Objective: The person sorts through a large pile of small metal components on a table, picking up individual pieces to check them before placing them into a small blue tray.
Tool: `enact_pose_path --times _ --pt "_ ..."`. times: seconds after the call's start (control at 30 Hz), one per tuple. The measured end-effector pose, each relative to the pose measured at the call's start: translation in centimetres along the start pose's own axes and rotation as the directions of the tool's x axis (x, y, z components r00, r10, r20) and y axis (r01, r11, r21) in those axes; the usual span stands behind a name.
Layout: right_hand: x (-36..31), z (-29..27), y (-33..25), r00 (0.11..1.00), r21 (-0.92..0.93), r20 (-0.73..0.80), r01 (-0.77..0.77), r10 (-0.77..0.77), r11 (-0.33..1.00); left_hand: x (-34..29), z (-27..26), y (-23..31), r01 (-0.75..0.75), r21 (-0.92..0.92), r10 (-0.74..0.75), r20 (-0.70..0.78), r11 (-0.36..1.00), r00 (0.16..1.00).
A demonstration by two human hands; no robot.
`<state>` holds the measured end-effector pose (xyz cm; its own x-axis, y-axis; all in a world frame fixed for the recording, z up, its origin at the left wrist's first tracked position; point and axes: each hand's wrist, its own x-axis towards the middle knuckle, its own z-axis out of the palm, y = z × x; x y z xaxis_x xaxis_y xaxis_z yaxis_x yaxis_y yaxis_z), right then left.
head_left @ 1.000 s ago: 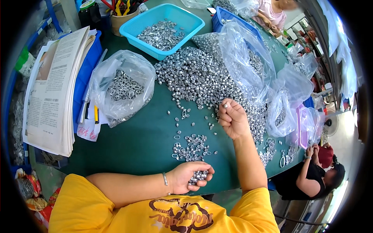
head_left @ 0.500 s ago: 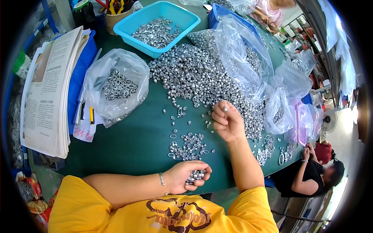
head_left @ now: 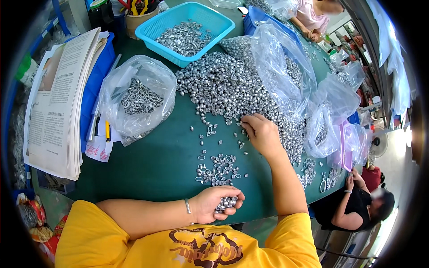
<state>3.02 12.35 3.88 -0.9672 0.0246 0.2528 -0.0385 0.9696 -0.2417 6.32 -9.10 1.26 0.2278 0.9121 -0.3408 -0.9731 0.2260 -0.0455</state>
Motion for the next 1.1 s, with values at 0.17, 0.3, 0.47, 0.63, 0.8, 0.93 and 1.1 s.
enact_pose_path --times 0.17,0.3,0.47,0.63,0.8,0.93,1.1 --pt "-1.1 -0.2 -0.2 0.97 0.652 0.132 -0.239 0.203 0.719 0.0 0.0 -0.1 0.001 0.002 -0.001 0.002 1.0 1.0" --pt "-2.0 0.1 -0.2 0.929 0.937 0.332 -0.345 0.165 0.051 0.0 -0.1 -0.1 -0.008 0.008 0.007 0.007 1.0 1.0" --pt "-1.4 0.5 -2.2 0.893 0.718 0.446 -0.314 0.063 -0.621 0.2 -0.2 -0.2 0.007 0.013 -0.008 0.007 1.0 1.0" --pt "1.7 1.6 -3.7 0.918 0.781 0.261 -0.382 0.298 0.494 0.3 -0.3 -0.3 0.003 0.009 -0.003 0.008 1.0 1.0" --pt "3.5 3.6 -5.0 0.995 0.173 -0.085 -0.045 0.061 0.984 0.2 -0.2 -0.3 -0.004 0.006 0.004 0.006 1.0 1.0" --pt "3.5 2.8 -5.0 0.999 0.081 -0.031 0.023 -0.02 0.996 0.2 -0.2 -0.3 -0.007 -0.001 0.007 0.006 1.0 1.0" --pt "3.0 2.4 -5.0 0.999 0.034 0.003 0.044 -0.044 0.998 0.3 -0.3 -0.3 -0.017 0.007 0.017 0.007 1.0 1.0"
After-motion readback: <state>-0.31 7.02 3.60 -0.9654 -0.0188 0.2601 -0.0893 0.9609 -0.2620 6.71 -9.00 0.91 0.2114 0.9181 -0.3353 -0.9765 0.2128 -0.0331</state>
